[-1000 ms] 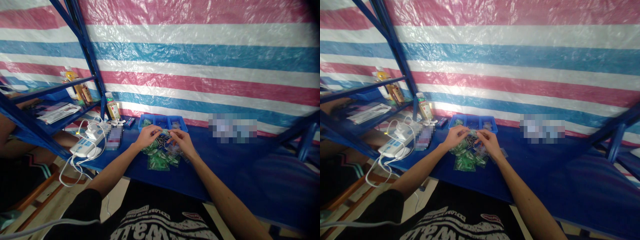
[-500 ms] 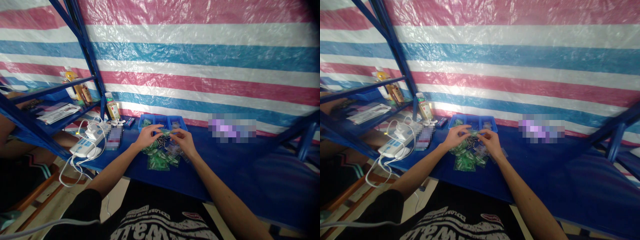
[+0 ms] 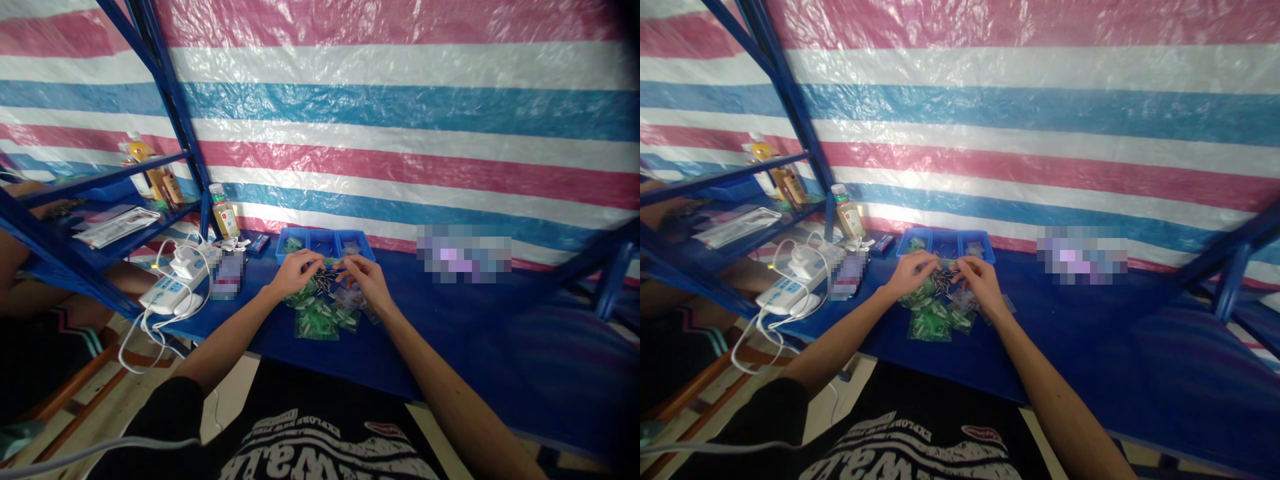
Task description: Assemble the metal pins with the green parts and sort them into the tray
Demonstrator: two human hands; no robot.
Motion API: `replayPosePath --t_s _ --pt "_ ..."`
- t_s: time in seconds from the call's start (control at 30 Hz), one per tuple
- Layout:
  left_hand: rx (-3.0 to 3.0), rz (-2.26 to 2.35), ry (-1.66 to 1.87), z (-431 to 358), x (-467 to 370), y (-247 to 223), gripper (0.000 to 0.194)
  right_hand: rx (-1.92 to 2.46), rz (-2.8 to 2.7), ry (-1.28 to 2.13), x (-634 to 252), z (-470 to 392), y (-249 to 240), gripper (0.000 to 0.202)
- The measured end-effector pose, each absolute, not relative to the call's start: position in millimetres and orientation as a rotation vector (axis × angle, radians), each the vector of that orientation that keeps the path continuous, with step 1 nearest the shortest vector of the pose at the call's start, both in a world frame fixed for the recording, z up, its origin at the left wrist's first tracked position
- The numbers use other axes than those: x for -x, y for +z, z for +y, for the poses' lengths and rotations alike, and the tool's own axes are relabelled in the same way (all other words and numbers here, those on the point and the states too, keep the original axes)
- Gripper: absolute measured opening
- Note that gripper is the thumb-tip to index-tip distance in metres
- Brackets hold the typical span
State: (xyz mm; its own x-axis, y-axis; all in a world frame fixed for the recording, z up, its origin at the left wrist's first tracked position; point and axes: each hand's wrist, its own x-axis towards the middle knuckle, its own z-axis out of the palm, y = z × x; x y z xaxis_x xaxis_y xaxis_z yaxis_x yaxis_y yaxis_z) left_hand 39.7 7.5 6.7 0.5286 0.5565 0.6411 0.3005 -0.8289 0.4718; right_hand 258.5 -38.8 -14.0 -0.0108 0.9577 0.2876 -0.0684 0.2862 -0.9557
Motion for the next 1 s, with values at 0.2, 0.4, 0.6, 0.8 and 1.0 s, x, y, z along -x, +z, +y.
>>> replayPosePath --t_s 0.2,0.4,0.6,0.8,1.0 --pt "-2.475 0.712 1.219 10 -40 5 0.027 0.983 -1.324 0.947 -259 -36 -17 0.041" --pt "-2.448 0.834 1.237 16 -40 -7 0.032 1.015 -1.274 0.973 -261 -33 -25 0.051" --pt "-2.472 0.83 1.203 18 -40 -7 0.044 1.049 -1.362 0.815 -267 -27 -33 0.032" --pt "-2.457 0.822 1.202 16 -41 -5 0.038 1.0 -1.304 0.928 -263 -29 -28 0.034" --pt "-2.492 0.794 1.129 11 -40 -1 0.026 0.968 -1.276 0.995 -258 -36 -19 0.038"
